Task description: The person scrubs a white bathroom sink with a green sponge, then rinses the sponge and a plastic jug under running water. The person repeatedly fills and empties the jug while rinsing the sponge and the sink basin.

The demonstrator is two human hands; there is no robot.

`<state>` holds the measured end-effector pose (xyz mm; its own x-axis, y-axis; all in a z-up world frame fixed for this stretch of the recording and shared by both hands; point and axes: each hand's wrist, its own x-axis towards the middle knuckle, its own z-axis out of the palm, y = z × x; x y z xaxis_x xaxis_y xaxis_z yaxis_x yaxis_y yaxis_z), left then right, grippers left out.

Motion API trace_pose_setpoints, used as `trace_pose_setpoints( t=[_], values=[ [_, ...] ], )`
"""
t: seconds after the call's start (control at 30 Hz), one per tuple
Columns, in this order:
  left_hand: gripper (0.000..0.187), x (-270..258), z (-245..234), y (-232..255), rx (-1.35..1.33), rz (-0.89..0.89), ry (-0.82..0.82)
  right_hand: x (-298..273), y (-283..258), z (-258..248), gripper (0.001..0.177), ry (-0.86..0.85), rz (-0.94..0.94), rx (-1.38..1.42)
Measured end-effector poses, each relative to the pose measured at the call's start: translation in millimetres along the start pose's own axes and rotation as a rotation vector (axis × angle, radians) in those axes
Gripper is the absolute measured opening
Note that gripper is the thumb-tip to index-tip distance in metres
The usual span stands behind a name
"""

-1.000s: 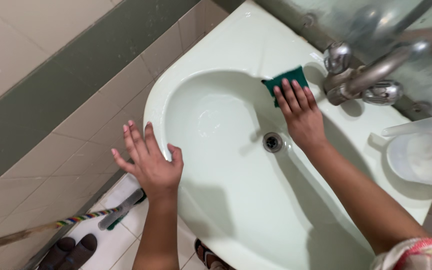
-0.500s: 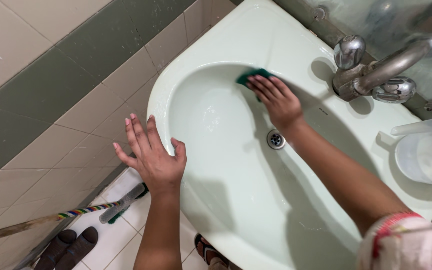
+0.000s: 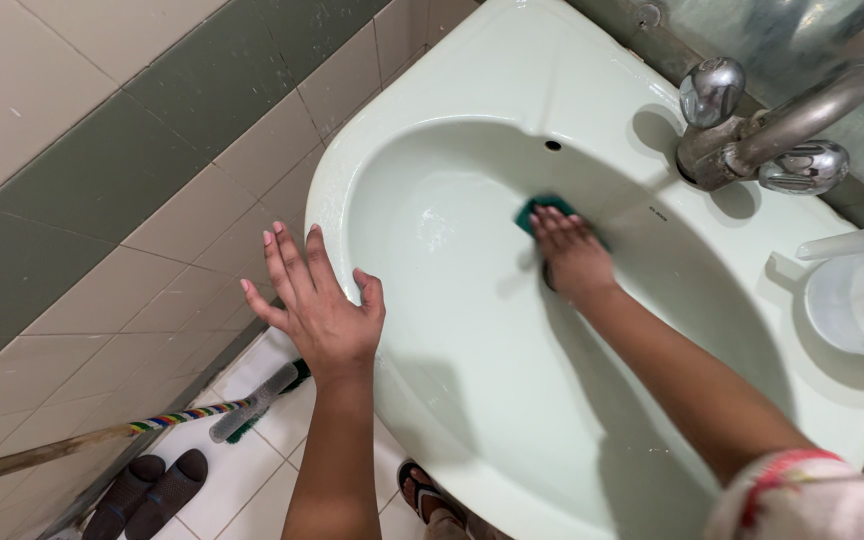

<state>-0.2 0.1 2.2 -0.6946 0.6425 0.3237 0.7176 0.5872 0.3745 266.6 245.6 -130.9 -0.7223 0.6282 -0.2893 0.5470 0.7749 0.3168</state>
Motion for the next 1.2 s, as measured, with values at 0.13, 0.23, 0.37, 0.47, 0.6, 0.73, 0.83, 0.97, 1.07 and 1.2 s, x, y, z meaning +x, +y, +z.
trace_pose_setpoints(
  t=[0.13,0.23,0.37,0.47,0.6,0.73,0.83,0.97,1.07,1.2],
  values=[
    [0.068,0.3,1.0,1.1,0.018,0.004,0.010,45.0,-41.9,-15.8,0.091,0.056,-0.060,0.743],
    [0.068,0.7,-1.4,1.1,0.016,0.005,0.015,59.5,-82.3,-57.2,0.095,0.231,-0.145,1.024],
    [0.065,-0.3,-3.1,4.3,0.017,0.001,0.028,49.8,-144.3,-119.7,0.088,0.317,-0.378,1.198],
    [0.064,-0.3,-1.1,3.4,0.027,0.012,0.032,28.2,-163.6,-136.3,0.087,0.316,-0.531,1.276],
    [0.064,-0.8,-0.2,0.7,0.030,0.011,0.013,44.2,-131.1,-80.0,0.086,0.266,-0.255,0.922],
    [0.065,-0.3,-0.2,0.5,0.032,0.023,0.016,47.0,-80.2,-17.3,0.088,0.248,0.103,0.747],
    [0.065,0.1,0.7,0.7,0.040,0.018,0.007,42.3,-73.2,-17.7,0.095,-0.142,0.485,0.878],
    [0.064,-0.5,-1.7,1.1,0.024,0.020,0.013,73.5,-97.4,-41.5,0.102,0.138,0.379,1.093],
    [0.063,0.7,-2.2,3.4,0.008,0.017,0.015,83.1,-119.9,-76.9,0.099,0.527,0.040,1.209],
    [0.064,1.2,-3.9,3.0,-0.008,0.015,0.023,81.3,-153.8,-131.3,0.096,0.546,-0.317,1.166]
  ],
)
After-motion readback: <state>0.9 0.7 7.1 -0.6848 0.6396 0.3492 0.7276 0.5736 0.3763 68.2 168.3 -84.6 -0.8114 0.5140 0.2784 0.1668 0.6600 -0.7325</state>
